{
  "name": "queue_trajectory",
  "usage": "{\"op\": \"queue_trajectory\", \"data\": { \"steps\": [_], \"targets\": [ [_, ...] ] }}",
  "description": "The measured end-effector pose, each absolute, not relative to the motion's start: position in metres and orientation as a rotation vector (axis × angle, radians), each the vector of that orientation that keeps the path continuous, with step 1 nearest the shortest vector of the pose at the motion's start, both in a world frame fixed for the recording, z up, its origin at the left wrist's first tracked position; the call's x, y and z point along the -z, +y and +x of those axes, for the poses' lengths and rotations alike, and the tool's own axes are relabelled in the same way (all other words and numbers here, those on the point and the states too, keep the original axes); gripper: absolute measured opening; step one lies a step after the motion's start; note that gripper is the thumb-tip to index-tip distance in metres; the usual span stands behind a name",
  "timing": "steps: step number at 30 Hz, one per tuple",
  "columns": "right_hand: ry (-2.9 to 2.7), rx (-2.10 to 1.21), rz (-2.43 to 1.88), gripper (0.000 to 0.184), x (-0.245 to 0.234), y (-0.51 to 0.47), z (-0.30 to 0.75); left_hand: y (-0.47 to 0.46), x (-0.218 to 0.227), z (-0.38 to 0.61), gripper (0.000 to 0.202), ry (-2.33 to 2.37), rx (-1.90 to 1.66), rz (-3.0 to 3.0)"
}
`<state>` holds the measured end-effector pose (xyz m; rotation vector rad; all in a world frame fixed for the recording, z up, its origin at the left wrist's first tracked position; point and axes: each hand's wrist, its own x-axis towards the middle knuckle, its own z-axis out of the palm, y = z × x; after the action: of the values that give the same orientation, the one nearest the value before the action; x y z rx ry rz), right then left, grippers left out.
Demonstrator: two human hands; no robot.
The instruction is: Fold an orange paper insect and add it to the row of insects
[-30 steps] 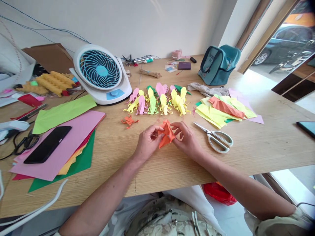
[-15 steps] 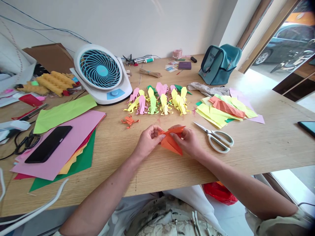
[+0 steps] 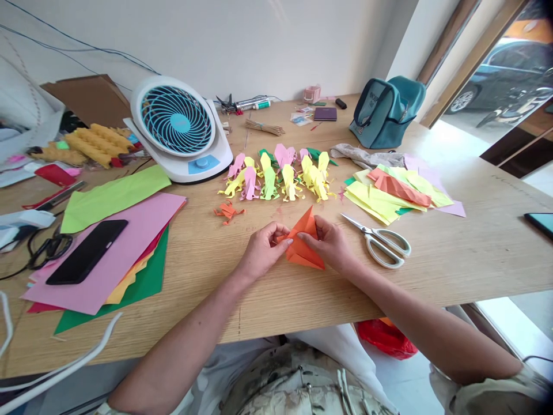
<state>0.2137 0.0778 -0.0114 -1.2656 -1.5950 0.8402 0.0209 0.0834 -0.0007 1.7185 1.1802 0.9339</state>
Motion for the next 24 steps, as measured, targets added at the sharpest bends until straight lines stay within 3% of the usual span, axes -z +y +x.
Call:
{"op": "queue_trajectory", "data": {
  "steps": [7,11,24],
  "targets": [
    [-1.558,-1.133,-1.061,0.032,0.016,0.078,0.212,0.089,-0.002,0.017,0.024,1.150,-1.053,1.550],
    [-1.589,-1.130,-0.994,0.031,0.011,0.075,0.213,0.097,-0.005,0.012,0.029,1.056,-1.052,1.466],
    [-1.973,-0.495,-0.934,0.029,-0.018,0.072,0.245,0.109,-0.006,-0.005,0.028,0.964,-0.803,1.556]
  ]
}}
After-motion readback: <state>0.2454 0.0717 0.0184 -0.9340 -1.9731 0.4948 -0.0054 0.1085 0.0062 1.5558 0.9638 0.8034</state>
